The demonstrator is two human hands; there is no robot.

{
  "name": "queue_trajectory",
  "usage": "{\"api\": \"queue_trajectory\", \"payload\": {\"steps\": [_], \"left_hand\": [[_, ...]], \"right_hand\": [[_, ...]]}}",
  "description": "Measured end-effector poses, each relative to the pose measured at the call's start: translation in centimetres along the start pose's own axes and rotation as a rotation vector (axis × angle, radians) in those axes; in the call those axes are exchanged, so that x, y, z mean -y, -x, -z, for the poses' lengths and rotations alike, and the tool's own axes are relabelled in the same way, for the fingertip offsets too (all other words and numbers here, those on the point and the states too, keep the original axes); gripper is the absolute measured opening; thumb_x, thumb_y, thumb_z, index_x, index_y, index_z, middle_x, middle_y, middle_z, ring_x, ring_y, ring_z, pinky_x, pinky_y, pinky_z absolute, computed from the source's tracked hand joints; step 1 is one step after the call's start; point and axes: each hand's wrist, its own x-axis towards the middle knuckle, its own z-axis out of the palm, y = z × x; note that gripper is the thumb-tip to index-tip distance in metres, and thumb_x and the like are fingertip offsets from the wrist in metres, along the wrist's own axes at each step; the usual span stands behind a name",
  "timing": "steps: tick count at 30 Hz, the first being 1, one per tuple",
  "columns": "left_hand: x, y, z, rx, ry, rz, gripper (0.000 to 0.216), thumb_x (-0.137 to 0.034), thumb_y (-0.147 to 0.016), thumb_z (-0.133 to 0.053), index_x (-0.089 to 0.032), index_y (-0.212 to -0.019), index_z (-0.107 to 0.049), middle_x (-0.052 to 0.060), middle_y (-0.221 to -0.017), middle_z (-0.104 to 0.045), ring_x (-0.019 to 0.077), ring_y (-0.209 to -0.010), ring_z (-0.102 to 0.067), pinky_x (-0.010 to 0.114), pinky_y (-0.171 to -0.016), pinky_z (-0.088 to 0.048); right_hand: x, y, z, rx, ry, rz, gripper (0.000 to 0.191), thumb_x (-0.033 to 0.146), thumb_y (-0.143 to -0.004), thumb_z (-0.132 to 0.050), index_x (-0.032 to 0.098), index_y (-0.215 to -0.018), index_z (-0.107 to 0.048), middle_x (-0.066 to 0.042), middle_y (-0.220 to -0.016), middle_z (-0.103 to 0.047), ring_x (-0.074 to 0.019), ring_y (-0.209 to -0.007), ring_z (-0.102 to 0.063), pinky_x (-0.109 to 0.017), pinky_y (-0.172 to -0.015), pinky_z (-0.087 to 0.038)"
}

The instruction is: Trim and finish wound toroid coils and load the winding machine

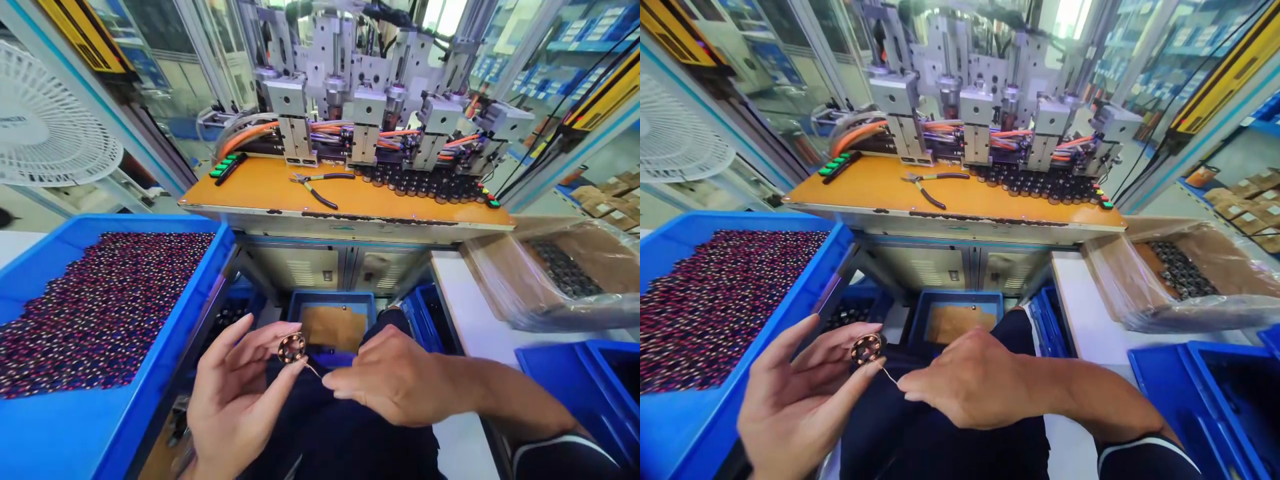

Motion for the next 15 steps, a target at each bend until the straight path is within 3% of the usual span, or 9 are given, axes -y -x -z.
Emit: {"api": "queue_trajectory", "payload": {"steps": [5, 8, 11, 13, 15], "left_hand": [[0.2, -0.6, 0.8, 0.054, 0.166, 0.123, 0.063, -0.007, -0.078, -0.077, -0.029, -0.133, -0.053, 0.001, -0.103, -0.081, 0.0156, -0.097, -0.077, 0.020, -0.081, -0.062], [0.2, -0.6, 1.0, 0.072, 0.197, 0.117, 0.063, -0.005, -0.080, -0.074, -0.033, -0.133, -0.054, -0.001, -0.104, -0.081, 0.0132, -0.096, -0.077, 0.017, -0.082, -0.061], [0.4, -0.4, 1.0, 0.085, 0.136, 0.002, 0.066, 0.000, -0.083, -0.069, -0.036, -0.135, -0.053, -0.003, -0.110, -0.080, 0.0111, -0.097, -0.076, 0.017, -0.085, -0.060], [0.7, -0.1, 1.0, 0.112, 0.090, -0.097, 0.070, 0.004, -0.083, -0.065, -0.037, -0.139, -0.051, -0.003, -0.115, -0.078, 0.0115, -0.102, -0.075, 0.018, -0.087, -0.060], [1.1, 0.2, 0.9, 0.164, 0.061, -0.184, 0.075, 0.007, -0.082, -0.063, -0.036, -0.142, -0.049, -0.003, -0.121, -0.076, 0.0127, -0.107, -0.073, 0.020, -0.091, -0.060]], "right_hand": [[0.8, 1.1, -2.1, -0.118, 0.054, 0.149, 0.032, 0.014, -0.101, -0.038, 0.007, -0.099, -0.068, 0.004, -0.049, -0.052, -0.0101, -0.040, -0.040, -0.027, -0.039, -0.025], [0.4, 1.8, -2.4, -0.032, -0.011, 0.138, 0.032, 0.018, -0.103, -0.039, 0.008, -0.097, -0.069, 0.003, -0.052, -0.055, -0.0096, -0.043, -0.044, -0.025, -0.043, -0.031], [-0.7, 1.9, -1.1, 0.074, -0.254, -0.024, 0.029, 0.038, -0.097, -0.062, 0.011, -0.102, -0.069, -0.003, -0.075, -0.070, -0.0098, -0.065, -0.063, -0.022, -0.063, -0.046], [-1.5, 1.3, -0.2, -0.043, -0.468, -0.192, 0.042, 0.047, -0.084, -0.076, 0.011, -0.104, -0.069, -0.007, -0.088, -0.073, -0.0127, -0.079, -0.066, -0.024, -0.074, -0.050], [-1.8, 0.3, 0.0, -0.190, -0.678, -0.415, 0.043, 0.046, -0.074, -0.085, 0.012, -0.096, -0.069, -0.005, -0.086, -0.070, -0.0125, -0.078, -0.064, -0.024, -0.073, -0.050]]}}
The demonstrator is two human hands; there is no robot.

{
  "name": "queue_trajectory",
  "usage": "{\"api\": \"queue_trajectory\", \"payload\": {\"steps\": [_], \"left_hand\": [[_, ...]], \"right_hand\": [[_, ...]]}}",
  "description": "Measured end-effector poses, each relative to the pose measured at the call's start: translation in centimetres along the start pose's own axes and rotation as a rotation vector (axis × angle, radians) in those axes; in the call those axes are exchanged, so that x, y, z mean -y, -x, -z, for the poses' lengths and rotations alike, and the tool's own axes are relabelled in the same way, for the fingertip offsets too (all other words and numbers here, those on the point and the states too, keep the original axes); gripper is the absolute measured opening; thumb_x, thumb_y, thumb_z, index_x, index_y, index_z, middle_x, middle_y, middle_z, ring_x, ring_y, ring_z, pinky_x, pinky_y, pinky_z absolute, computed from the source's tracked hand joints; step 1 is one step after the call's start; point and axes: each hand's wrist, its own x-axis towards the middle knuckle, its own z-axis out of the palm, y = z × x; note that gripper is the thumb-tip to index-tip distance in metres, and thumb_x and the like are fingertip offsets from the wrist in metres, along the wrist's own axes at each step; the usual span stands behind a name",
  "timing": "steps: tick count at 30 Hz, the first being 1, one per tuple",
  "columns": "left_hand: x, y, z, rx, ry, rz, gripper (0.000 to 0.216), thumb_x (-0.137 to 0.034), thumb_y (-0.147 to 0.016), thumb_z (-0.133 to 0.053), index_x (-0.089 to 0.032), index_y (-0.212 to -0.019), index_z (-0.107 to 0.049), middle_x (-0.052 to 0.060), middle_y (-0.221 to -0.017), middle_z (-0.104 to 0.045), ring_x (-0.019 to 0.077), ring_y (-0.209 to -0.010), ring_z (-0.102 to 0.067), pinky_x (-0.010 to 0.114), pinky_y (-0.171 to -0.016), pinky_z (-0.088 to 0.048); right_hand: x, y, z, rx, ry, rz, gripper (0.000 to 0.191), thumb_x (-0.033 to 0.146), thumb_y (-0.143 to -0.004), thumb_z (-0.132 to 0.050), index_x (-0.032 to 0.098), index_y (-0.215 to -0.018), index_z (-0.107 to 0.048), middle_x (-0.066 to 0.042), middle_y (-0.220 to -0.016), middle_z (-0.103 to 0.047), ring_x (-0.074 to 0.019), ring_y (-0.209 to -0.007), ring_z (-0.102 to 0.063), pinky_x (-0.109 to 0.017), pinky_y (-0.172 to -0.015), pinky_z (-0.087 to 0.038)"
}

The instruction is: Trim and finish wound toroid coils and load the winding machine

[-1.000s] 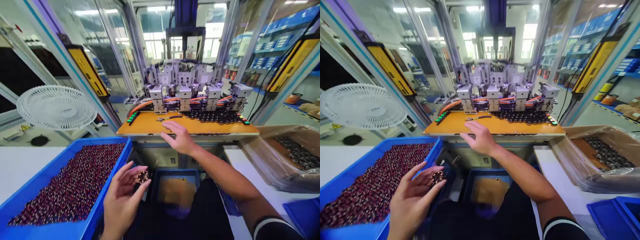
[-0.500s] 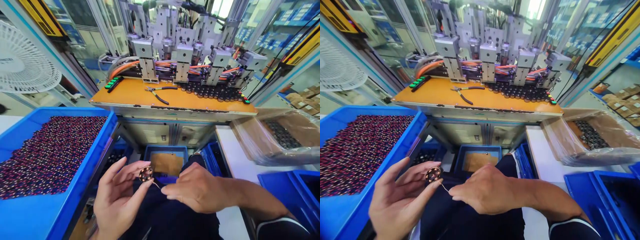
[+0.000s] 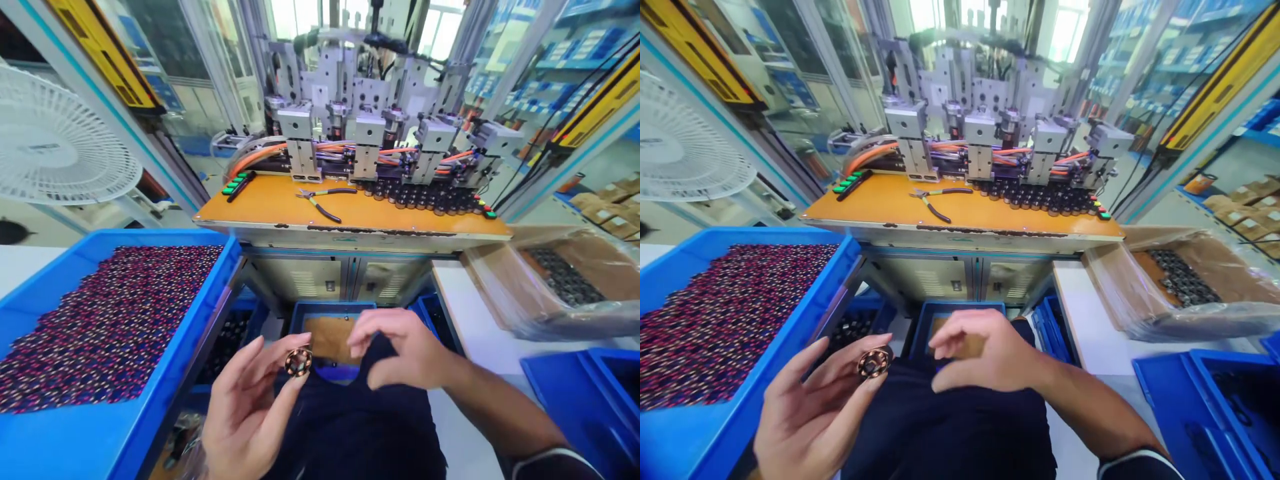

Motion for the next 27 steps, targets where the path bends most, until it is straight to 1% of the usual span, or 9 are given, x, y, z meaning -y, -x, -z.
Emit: {"api": "queue_trajectory", "payload": {"steps": [1, 3, 5, 9, 12, 15, 20, 23, 27], "left_hand": [[0.1, 0.1, 0.0, 0.028, -0.009, -0.031, 0.077, 0.008, -0.081, -0.062, -0.035, -0.144, -0.048, -0.002, -0.124, -0.075, 0.0131, -0.109, -0.073, 0.020, -0.093, -0.059], [0.3, 0.3, -0.2, 0.088, -0.016, -0.064, 0.080, 0.010, -0.080, -0.060, -0.034, -0.145, -0.047, -0.002, -0.129, -0.073, 0.0137, -0.112, -0.071, 0.022, -0.097, -0.057], [0.4, 0.4, -0.3, 0.107, -0.024, -0.067, 0.082, 0.011, -0.079, -0.060, -0.034, -0.145, -0.047, -0.003, -0.131, -0.071, 0.0138, -0.114, -0.071, 0.023, -0.099, -0.056], [0.4, 0.2, -0.5, -0.005, -0.009, -0.039, 0.083, 0.010, -0.073, -0.069, -0.036, -0.140, -0.054, -0.005, -0.120, -0.074, 0.0118, -0.102, -0.074, 0.020, -0.089, -0.061], [0.3, -0.3, -0.4, -0.076, 0.078, 0.067, 0.078, 0.007, -0.074, -0.070, -0.038, -0.135, -0.057, -0.006, -0.112, -0.075, 0.0101, -0.090, -0.076, 0.018, -0.080, -0.063], [0.5, -0.6, 0.0, -0.058, 0.146, 0.160, 0.075, 0.005, -0.077, -0.069, -0.040, -0.136, -0.055, -0.005, -0.110, -0.076, 0.0104, -0.088, -0.076, 0.018, -0.078, -0.063], [1.3, 0.1, 0.4, 0.043, 0.101, 0.097, 0.074, 0.003, -0.079, -0.069, -0.034, -0.140, -0.052, 0.001, -0.116, -0.076, 0.0150, -0.098, -0.076, 0.022, -0.086, -0.062], [1.4, 0.5, 0.0, 0.073, 0.075, 0.100, 0.071, 0.000, -0.080, -0.070, -0.033, -0.141, -0.052, 0.002, -0.118, -0.076, 0.0159, -0.101, -0.076, 0.023, -0.089, -0.061], [0.7, 0.3, -0.5, -0.012, 0.165, 0.297, 0.049, -0.011, -0.084, -0.073, -0.033, -0.127, -0.063, 0.001, -0.110, -0.079, 0.0152, -0.095, -0.077, 0.020, -0.084, -0.061]], "right_hand": [[0.0, -0.5, -0.3, -0.057, -0.104, -0.099, 0.043, 0.045, -0.070, -0.087, 0.013, -0.091, -0.067, -0.003, -0.081, -0.067, -0.0114, -0.074, -0.062, -0.024, -0.070, -0.049], [0.0, -1.6, -1.5, -0.087, -0.269, -0.278, 0.044, 0.045, -0.066, -0.089, 0.014, -0.083, -0.062, 0.001, -0.075, -0.062, -0.0093, -0.067, -0.056, -0.023, -0.064, -0.045], [-0.2, -2.3, -3.0, -0.095, -0.355, -0.362, 0.045, 0.048, -0.067, -0.086, 0.015, -0.079, -0.058, 0.002, -0.072, -0.059, -0.0085, -0.065, -0.053, -0.023, -0.063, -0.042], [-0.8, -2.6, -5.2, -0.136, -0.420, -0.326, 0.041, 0.047, -0.074, -0.081, 0.015, -0.075, -0.056, 0.001, -0.074, -0.058, -0.0096, -0.068, -0.053, -0.025, -0.066, -0.042], [-1.9, -1.7, -6.4, -0.248, -0.531, -0.283, 0.038, 0.045, -0.080, -0.077, 0.016, -0.073, -0.054, 0.002, -0.072, -0.055, -0.0083, -0.065, -0.049, -0.023, -0.064, -0.039], [-2.6, -0.7, -6.6, -0.282, -0.597, -0.320, 0.038, 0.047, -0.084, -0.074, 0.016, -0.074, -0.054, 0.002, -0.069, -0.055, -0.0089, -0.064, -0.048, -0.025, -0.064, -0.039], [-1.6, -1.0, -4.6, -0.202, -0.449, -0.355, 0.042, 0.047, -0.074, -0.083, 0.017, -0.085, -0.056, 0.003, -0.076, -0.052, -0.0091, -0.069, -0.046, -0.025, -0.066, -0.037], [-1.1, -1.5, -4.3, -0.171, -0.425, -0.353, 0.041, 0.047, -0.076, -0.081, 0.017, -0.079, -0.054, 0.002, -0.077, -0.053, -0.0094, -0.070, -0.047, -0.025, -0.067, -0.038], [-1.9, -0.7, -5.3, -0.249, -0.498, -0.331, 0.040, 0.051, -0.085, -0.072, 0.018, -0.076, -0.051, 0.001, -0.076, -0.052, -0.0102, -0.071, -0.046, -0.026, -0.067, -0.038]]}}
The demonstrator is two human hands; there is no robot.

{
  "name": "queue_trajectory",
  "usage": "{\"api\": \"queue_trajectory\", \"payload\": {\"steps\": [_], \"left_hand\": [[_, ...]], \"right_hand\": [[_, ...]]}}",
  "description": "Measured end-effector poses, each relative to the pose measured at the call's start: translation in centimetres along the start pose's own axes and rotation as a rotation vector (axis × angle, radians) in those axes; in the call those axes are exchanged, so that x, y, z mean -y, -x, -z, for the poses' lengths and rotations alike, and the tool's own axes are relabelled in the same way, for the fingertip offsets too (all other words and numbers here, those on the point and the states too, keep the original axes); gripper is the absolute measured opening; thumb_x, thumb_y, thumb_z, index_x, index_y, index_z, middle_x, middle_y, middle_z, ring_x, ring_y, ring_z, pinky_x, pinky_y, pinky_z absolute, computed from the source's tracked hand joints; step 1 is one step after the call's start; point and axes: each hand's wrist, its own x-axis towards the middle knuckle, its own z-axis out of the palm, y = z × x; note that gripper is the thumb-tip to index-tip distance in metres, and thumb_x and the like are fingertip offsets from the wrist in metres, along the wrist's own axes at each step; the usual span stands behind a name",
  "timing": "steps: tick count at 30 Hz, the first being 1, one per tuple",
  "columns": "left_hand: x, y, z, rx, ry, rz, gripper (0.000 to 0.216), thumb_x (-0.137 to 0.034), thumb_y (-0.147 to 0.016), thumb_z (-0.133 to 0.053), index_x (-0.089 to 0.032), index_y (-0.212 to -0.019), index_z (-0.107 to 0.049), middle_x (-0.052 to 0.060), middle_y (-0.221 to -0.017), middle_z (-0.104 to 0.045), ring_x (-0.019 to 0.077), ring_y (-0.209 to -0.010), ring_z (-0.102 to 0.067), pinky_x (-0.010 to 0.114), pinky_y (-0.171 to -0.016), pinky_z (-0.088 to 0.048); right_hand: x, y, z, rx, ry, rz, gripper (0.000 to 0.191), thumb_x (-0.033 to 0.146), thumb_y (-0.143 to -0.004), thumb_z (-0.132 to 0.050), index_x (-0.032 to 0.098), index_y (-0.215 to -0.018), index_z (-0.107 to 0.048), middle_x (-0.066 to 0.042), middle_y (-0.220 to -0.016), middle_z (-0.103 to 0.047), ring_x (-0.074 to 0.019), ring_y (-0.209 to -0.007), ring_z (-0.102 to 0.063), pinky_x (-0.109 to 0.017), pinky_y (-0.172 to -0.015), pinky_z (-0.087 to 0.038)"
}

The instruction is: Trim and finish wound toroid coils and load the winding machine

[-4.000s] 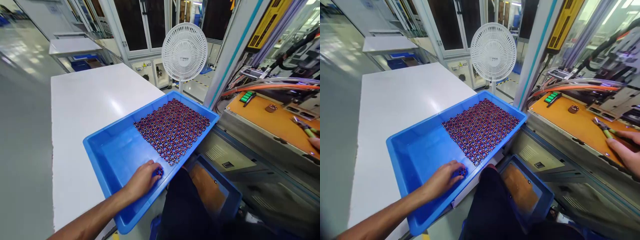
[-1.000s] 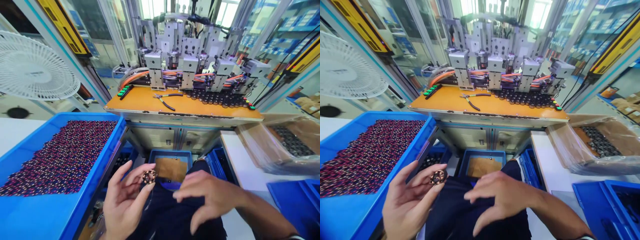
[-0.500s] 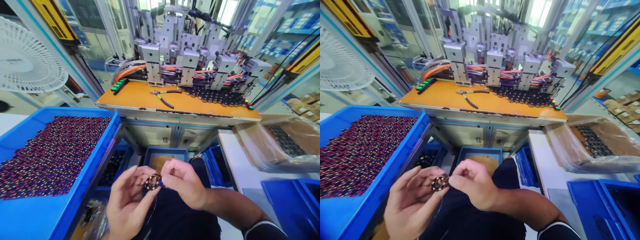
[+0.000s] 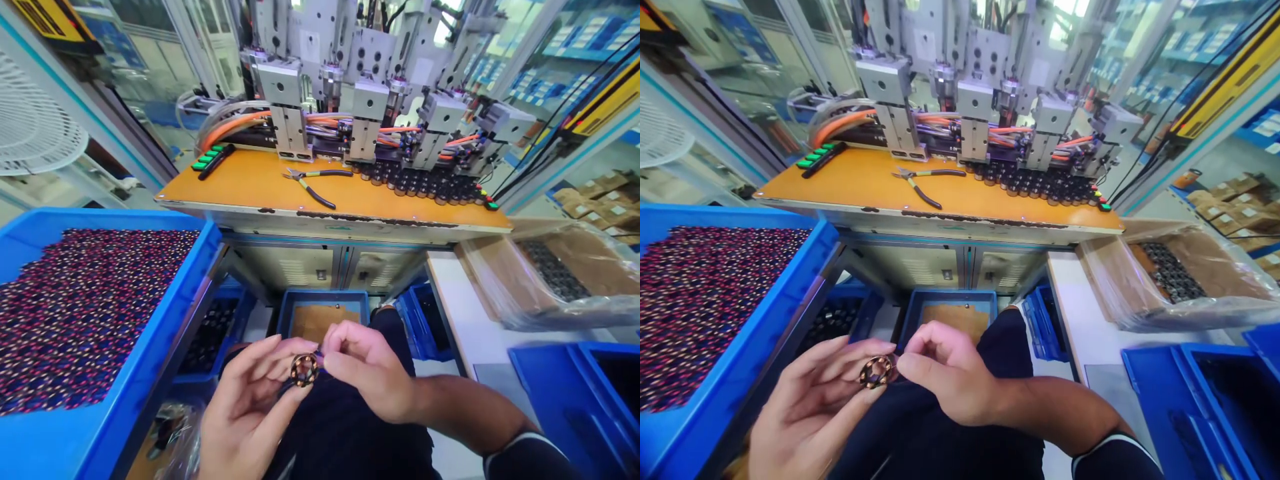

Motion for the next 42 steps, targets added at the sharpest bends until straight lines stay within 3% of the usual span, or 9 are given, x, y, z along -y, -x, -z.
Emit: {"api": "queue_trajectory", "payload": {"steps": [5, 11, 20, 24, 30, 33, 35, 38, 42], "left_hand": [[-0.6, -1.0, 0.7, 0.093, 0.057, 0.174, 0.019, -0.016, -0.080, -0.077, -0.025, -0.097, -0.077, 0.008, -0.109, -0.078, 0.0183, -0.081, -0.078, 0.025, -0.077, -0.063], [-0.1, -1.7, 1.2, 0.228, -0.045, 0.168, 0.034, -0.015, -0.071, -0.083, -0.029, -0.103, -0.080, 0.010, -0.114, -0.074, 0.0232, -0.095, -0.074, 0.026, -0.076, -0.062], [-1.2, -0.7, -0.8, -0.029, 0.183, 0.465, 0.027, -0.033, -0.063, -0.091, -0.024, -0.086, -0.080, 0.006, -0.101, -0.072, 0.0122, -0.071, -0.067, 0.020, -0.067, -0.058], [-1.7, -0.6, -1.2, -0.034, 0.128, 0.479, 0.028, -0.035, -0.060, -0.093, -0.023, -0.082, -0.080, 0.006, -0.098, -0.073, 0.0147, -0.081, -0.069, 0.019, -0.073, -0.057], [-1.7, -0.6, -0.5, 0.021, 0.096, 0.485, 0.026, -0.037, -0.063, -0.090, -0.024, -0.084, -0.082, 0.008, -0.099, -0.076, 0.0209, -0.088, -0.073, 0.025, -0.078, -0.059], [-1.7, -0.9, 0.1, 0.177, 0.086, 0.480, 0.022, -0.034, -0.068, -0.087, -0.026, -0.088, -0.083, 0.009, -0.101, -0.077, 0.0216, -0.083, -0.074, 0.026, -0.074, -0.060], [-1.6, -1.2, 0.3, 0.302, 0.063, 0.430, 0.022, -0.028, -0.071, -0.084, -0.027, -0.093, -0.083, 0.010, -0.101, -0.079, 0.0210, -0.078, -0.075, 0.027, -0.070, -0.061], [-1.6, -1.6, 0.2, 0.367, 0.076, 0.367, 0.031, -0.019, -0.071, -0.083, -0.031, -0.100, -0.082, 0.006, -0.081, -0.079, 0.0181, -0.066, -0.072, 0.026, -0.063, -0.061], [-1.7, -1.7, 0.2, 0.352, 0.049, 0.354, 0.033, -0.015, -0.071, -0.081, -0.033, -0.098, -0.082, 0.003, -0.074, -0.077, 0.0124, -0.054, -0.065, 0.020, -0.054, -0.057]], "right_hand": [[-0.1, 0.7, 0.9, 0.029, 0.095, 0.015, 0.040, 0.052, -0.087, -0.069, 0.017, -0.078, -0.052, 0.001, -0.076, -0.052, -0.0104, -0.070, -0.045, -0.026, -0.067, -0.038], [2.4, -0.2, 1.3, 0.077, 0.335, 0.049, 0.031, 0.041, -0.083, -0.072, 0.016, -0.077, -0.055, 0.001, -0.074, -0.055, -0.0099, -0.067, -0.048, -0.024, -0.063, -0.041], [3.3, -0.1, 2.4, 0.084, 0.305, -0.044, 0.027, 0.035, -0.084, -0.072, 0.014, -0.074, -0.058, 0.002, -0.072, -0.055, -0.0078, -0.065, -0.047, -0.022, -0.061, -0.039], [3.8, -0.2, 2.0, 0.162, 0.236, -0.113, 0.035, 0.042, -0.077, -0.081, 0.014, -0.075, -0.060, 0.002, -0.073, -0.058, -0.0082, -0.066, -0.049, -0.022, -0.062, -0.041], [3.8, -0.4, 2.9, 0.054, 0.275, -0.158, 0.032, 0.039, -0.080, -0.076, 0.014, -0.072, -0.058, 0.003, -0.068, -0.055, -0.0076, -0.063, -0.048, -0.021, -0.060, -0.041], [4.7, -1.1, 3.5, 0.126, 0.398, -0.031, 0.024, 0.034, -0.080, -0.077, 0.015, -0.085, -0.064, -0.001, -0.082, -0.061, -0.0103, -0.074, -0.055, -0.024, -0.070, -0.048], [5.3, -1.8, 3.5, 0.295, 0.495, 0.121, 0.025, 0.030, -0.079, -0.079, 0.016, -0.096, -0.066, -0.004, -0.098, -0.063, -0.0133, -0.091, -0.059, -0.027, -0.084, -0.050], [5.7, -3.0, 2.9, 0.544, 0.558, 0.241, 0.012, 0.024, -0.083, -0.076, 0.017, -0.088, -0.067, -0.005, -0.107, -0.061, -0.0135, -0.099, -0.060, -0.028, -0.092, -0.048], [5.2, -3.3, 2.1, 0.451, 0.562, 0.282, 0.017, 0.025, -0.091, -0.068, 0.016, -0.078, -0.063, -0.003, -0.090, -0.062, -0.0115, -0.085, -0.059, -0.026, -0.083, -0.050]]}}
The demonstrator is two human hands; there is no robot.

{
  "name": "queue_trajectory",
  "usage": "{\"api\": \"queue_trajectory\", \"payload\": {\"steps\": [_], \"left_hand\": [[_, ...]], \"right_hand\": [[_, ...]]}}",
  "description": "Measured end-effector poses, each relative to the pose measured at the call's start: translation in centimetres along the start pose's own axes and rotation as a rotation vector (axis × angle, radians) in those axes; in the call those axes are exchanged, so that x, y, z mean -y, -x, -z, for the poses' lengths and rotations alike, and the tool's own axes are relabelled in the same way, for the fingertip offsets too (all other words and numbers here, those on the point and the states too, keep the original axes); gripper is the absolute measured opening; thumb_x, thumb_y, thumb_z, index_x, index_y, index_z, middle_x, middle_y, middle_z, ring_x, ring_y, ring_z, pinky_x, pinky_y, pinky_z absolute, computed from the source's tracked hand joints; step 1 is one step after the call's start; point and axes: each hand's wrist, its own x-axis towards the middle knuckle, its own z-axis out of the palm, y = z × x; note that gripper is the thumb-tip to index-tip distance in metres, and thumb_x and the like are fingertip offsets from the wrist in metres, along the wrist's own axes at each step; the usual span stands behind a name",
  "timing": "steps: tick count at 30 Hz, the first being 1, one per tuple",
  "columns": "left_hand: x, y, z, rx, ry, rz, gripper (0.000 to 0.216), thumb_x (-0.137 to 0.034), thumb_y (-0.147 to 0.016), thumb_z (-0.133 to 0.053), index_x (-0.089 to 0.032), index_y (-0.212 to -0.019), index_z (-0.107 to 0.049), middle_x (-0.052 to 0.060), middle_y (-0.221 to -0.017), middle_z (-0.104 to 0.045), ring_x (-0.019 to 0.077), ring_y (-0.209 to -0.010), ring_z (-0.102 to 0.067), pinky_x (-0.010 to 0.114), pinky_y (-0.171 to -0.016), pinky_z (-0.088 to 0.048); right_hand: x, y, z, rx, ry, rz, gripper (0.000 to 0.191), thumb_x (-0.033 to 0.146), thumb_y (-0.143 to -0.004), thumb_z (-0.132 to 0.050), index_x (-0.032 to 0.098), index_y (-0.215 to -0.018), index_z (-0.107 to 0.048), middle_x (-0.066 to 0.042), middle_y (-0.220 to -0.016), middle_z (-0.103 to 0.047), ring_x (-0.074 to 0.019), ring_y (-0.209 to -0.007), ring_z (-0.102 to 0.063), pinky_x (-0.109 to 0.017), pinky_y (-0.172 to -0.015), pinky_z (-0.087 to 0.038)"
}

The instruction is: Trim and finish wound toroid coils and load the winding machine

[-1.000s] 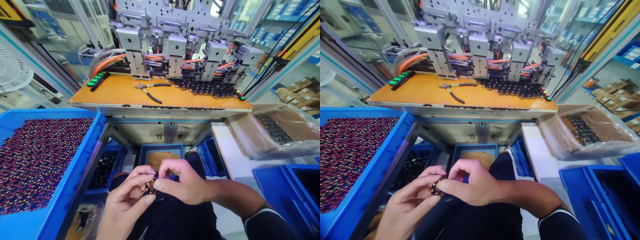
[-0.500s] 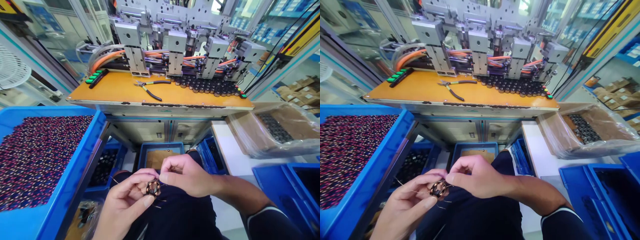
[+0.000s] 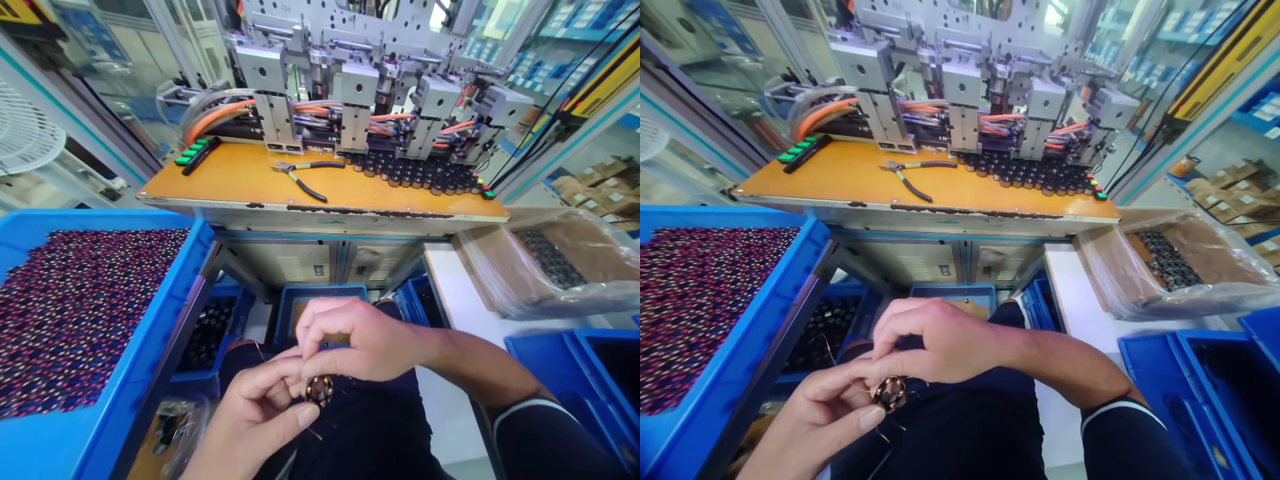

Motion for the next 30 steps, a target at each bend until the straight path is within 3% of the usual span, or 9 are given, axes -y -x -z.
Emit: {"api": "queue_trajectory", "payload": {"steps": [5, 10, 12, 19, 23, 30], "left_hand": [[0.6, 0.6, 0.8, -0.133, 0.014, 0.015, 0.026, -0.022, -0.069, -0.085, -0.029, -0.094, -0.083, 0.008, -0.106, -0.077, 0.0199, -0.082, -0.075, 0.024, -0.072, -0.060], [1.0, 0.3, 1.0, -0.049, 0.015, -0.021, 0.018, -0.022, -0.073, -0.082, -0.025, -0.091, -0.083, 0.011, -0.101, -0.076, 0.0207, -0.083, -0.073, 0.026, -0.070, -0.060], [1.0, 0.1, 1.0, -0.034, 0.026, -0.003, 0.019, -0.022, -0.073, -0.082, -0.026, -0.092, -0.082, 0.010, -0.102, -0.076, 0.0194, -0.081, -0.072, 0.026, -0.069, -0.060], [1.3, 0.2, 0.8, 0.050, 0.164, -0.004, 0.019, -0.025, -0.077, -0.081, -0.030, -0.095, -0.081, 0.006, -0.103, -0.074, 0.0162, -0.083, -0.071, 0.022, -0.072, -0.058], [1.9, 0.3, 0.8, -0.010, 0.269, -0.010, 0.024, -0.027, -0.074, -0.084, -0.030, -0.097, -0.080, 0.006, -0.103, -0.072, 0.0138, -0.077, -0.068, 0.023, -0.070, -0.058], [2.4, 0.2, 1.3, 0.063, 0.248, -0.028, 0.033, -0.023, -0.074, -0.084, -0.034, -0.105, -0.079, 0.005, -0.106, -0.065, 0.0096, -0.070, -0.066, 0.021, -0.067, -0.056]], "right_hand": [[0.8, 1.3, -0.9, -0.220, 0.031, -0.146, 0.021, 0.029, -0.090, -0.069, 0.015, -0.075, -0.063, -0.001, -0.080, -0.063, -0.0109, -0.075, -0.059, -0.025, -0.073, -0.048], [2.1, 1.8, -0.9, -0.164, -0.060, -0.422, 0.012, 0.026, -0.086, -0.069, 0.015, -0.079, -0.067, 0.000, -0.075, -0.064, -0.0092, -0.067, -0.056, -0.021, -0.062, -0.046], [2.3, 1.7, -0.8, -0.121, -0.071, -0.468, 0.009, 0.022, -0.085, -0.067, 0.014, -0.082, -0.068, 0.002, -0.071, -0.063, -0.0081, -0.063, -0.054, -0.019, -0.058, -0.043], [2.6, 2.0, -0.9, -0.106, 0.030, -0.335, 0.014, 0.016, -0.089, -0.062, 0.015, -0.077, -0.067, 0.001, -0.074, -0.065, -0.0084, -0.069, -0.057, -0.019, -0.068, -0.046], [2.4, 2.3, -1.1, -0.113, -0.004, -0.256, 0.014, 0.017, -0.091, -0.062, 0.014, -0.078, -0.067, 0.000, -0.076, -0.066, -0.0085, -0.072, -0.059, -0.020, -0.072, -0.047], [2.3, 2.8, -1.5, -0.141, -0.086, -0.248, 0.013, 0.018, -0.091, -0.062, 0.014, -0.081, -0.068, -0.003, -0.081, -0.070, -0.0099, -0.075, -0.063, -0.021, -0.074, -0.050]]}}
